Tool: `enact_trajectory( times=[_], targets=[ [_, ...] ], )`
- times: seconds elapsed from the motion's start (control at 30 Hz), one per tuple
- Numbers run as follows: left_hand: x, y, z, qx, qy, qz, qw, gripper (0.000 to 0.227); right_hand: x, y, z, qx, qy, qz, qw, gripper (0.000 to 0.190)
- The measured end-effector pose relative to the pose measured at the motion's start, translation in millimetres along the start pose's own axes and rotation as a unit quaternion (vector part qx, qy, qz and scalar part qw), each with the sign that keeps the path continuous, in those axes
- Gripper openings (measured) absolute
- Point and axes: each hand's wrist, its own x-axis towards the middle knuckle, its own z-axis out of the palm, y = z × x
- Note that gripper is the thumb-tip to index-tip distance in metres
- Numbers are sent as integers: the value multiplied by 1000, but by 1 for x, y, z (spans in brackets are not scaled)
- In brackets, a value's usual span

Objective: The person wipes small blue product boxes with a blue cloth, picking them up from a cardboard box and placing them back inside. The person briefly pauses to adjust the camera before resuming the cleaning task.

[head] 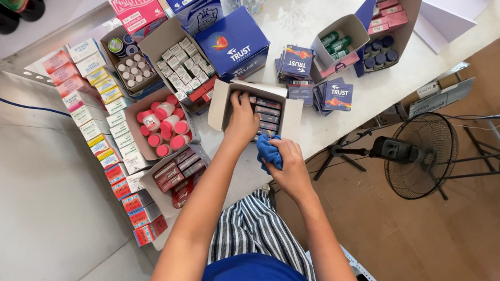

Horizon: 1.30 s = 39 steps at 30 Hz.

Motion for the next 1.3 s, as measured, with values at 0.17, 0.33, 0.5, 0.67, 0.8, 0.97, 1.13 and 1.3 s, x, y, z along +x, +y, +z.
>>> enact_trajectory(
  times=[0.17,0.33,0.5,0.67,0.8,0.97,1.13,1.3],
  targets=[
    [1,-22,13,-40,52,30,997,43,1,2,2,-1,5,0,1000,47],
    [10,-33,20,-37,35,-25,998,19,-1,7,3,5,5,5,1000,47],
    [9,-15,0,56,-56,-73,994,20,1,8,1,13,10,-4,1000,47],
    [26,-53,31,175,-281,-146,932,34,4,5,-1,8,0,-10,1000,45],
    [47,-76,52,182,-275,-84,940,48,2,7,-2,5,-16,-5,1000,47],
    [41,-63,39,202,-276,-47,938,54,2,11,-2,8,-14,-13,1000,48],
    [13,23,-28,237,-230,-45,943,30,-5,26,-3,144,19,101,984,46],
    [19,81,-8,169,-98,149,969,18,-19,44,-26,248,108,200,942,46]
  ],
)
